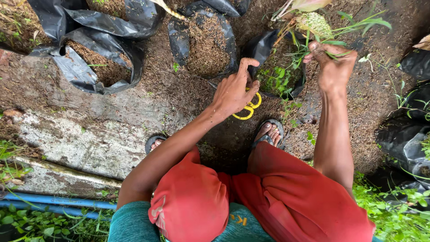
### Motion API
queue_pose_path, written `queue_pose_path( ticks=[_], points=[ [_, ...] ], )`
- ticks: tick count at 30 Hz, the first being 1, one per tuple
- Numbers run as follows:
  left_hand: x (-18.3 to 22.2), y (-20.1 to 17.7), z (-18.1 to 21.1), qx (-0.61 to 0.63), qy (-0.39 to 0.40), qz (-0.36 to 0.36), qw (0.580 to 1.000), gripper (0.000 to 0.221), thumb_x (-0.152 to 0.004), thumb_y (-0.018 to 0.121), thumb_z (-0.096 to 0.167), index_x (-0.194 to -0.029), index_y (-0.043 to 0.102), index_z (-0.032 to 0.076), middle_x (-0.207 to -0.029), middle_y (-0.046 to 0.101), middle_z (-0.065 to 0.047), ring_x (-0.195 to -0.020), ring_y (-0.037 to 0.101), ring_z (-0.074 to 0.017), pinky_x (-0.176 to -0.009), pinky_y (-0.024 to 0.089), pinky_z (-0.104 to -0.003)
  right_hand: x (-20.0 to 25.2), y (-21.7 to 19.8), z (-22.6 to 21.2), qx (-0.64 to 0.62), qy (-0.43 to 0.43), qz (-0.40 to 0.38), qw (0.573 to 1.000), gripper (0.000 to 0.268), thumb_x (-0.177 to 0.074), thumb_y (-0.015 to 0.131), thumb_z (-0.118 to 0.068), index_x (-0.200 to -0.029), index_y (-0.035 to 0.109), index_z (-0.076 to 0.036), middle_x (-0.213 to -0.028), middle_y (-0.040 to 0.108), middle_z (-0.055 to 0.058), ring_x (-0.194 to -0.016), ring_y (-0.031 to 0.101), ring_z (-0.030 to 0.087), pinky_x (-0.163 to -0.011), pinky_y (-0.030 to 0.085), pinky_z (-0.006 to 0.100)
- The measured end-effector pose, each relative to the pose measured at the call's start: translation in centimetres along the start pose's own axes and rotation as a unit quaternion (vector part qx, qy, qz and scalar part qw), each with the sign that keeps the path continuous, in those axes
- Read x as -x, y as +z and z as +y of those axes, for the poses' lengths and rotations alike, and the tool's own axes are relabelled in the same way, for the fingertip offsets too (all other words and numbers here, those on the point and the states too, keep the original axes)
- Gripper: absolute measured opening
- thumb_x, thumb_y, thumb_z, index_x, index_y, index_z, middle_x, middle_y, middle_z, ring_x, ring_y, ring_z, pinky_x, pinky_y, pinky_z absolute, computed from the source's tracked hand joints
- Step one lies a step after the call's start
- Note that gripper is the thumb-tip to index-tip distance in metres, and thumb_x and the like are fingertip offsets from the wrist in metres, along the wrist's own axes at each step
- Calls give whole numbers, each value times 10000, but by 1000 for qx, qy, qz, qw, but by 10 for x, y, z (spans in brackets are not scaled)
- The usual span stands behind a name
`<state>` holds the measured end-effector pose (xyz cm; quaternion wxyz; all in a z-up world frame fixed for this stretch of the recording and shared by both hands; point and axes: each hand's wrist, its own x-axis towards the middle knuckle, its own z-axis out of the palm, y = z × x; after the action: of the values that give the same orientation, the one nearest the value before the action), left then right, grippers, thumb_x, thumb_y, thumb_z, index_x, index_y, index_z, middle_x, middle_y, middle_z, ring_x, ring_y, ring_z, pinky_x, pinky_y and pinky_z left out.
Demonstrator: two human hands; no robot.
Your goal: The person weeds several potted plants in a nursery setting. They use yellow-handled scissors to cut weeds at the base and pull them out by hand, then discard the debris on the ground.
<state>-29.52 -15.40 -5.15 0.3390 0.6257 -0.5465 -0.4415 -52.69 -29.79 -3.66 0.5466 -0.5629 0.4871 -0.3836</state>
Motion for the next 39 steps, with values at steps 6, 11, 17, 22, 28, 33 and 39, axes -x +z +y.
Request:
queue_pose_path(
  ticks=[6, 11, 17, 22, 28, 33, 39],
  points=[
    [-32, 3, 8, -112, 101, 8, 988, 229, -993, 615, 93, -1215, 609, 147, -853, 743, -98, -553, 673, -278, -463, 492, -436, 5, -19, -56, 61, -129, -84, 986, 156, -1183, 670, 126, -1092, 774, 52, -966, 761, 198, -746, 737, 249, -703, 649, 381],
    [-72, 6, 17, -159, 109, 29, 981, 177, -876, 732, 183, -1037, 714, 111, -711, 740, -112, -595, 724, -284, -562, 552, -436, -13, -16, -95, 293, -190, -157, 924, 74, -1090, 705, 130, -1093, 737, 63, -1012, 718, 179, -860, 727, 237, -762, 610, 342],
    [-69, 6, 10, -176, 119, 33, 977, 99, -824, 769, 152, -920, 748, 133, -720, 736, -103, -607, 726, -296, -560, 557, -430, -3, -5, -70, 500, -235, -173, 815, 219, -961, 747, 114, -1155, 787, 21, -1083, 674, 175, -937, 697, 294, -828, 604, 378],
    [-80, 11, 1, -221, 157, 74, 960, 135, -795, 803, 153, -901, 731, 111, -693, 721, -139, -605, 713, -317, -530, 545, -442, -5, -10, -48, 483, -250, -201, 815, 255, -998, 709, 127, -1220, 760, 13, -1109, 616, 165, -1033, 710, 299, -877, 625, 355],
    [-80, 8, -4, -196, 122, 36, 972, 138, -837, 758, 118, -969, 720, 100, -709, 735, -113, -511, 679, -232, -465, 523, -398, -10, -12, -50, 472, -196, -200, 836, 182, -1015, 756, -26, -1185, 739, 36, -1192, 580, 143, -1074, 679, 301, -970, 610, 370],
    [-85, 9, -3, -222, 121, -12, 967, 259, -870, 747, 127, -1128, 728, 144, -656, 717, -125, -472, 658, -234, -428, 498, -401, -11, 0, -46, 589, -220, -233, 742, 379, -831, 874, -172, -1145, 765, 12, -1150, 538, 149, -1116, 576, 318, -1037, 556, 446],
    [-121, 15, -18, -336, 158, -30, 928, 424, -868, 724, 130, -1278, 708, 235, -756, 731, -124, -638, 708, -269, -568, 547, -433, -13, 1, -22, 658, -231, -216, 684, 143, -884, 805, 13, -1004, 796, -64, -1135, 550, 121, -1086, 581, 270, -1008, 560, 460]
  ],
)
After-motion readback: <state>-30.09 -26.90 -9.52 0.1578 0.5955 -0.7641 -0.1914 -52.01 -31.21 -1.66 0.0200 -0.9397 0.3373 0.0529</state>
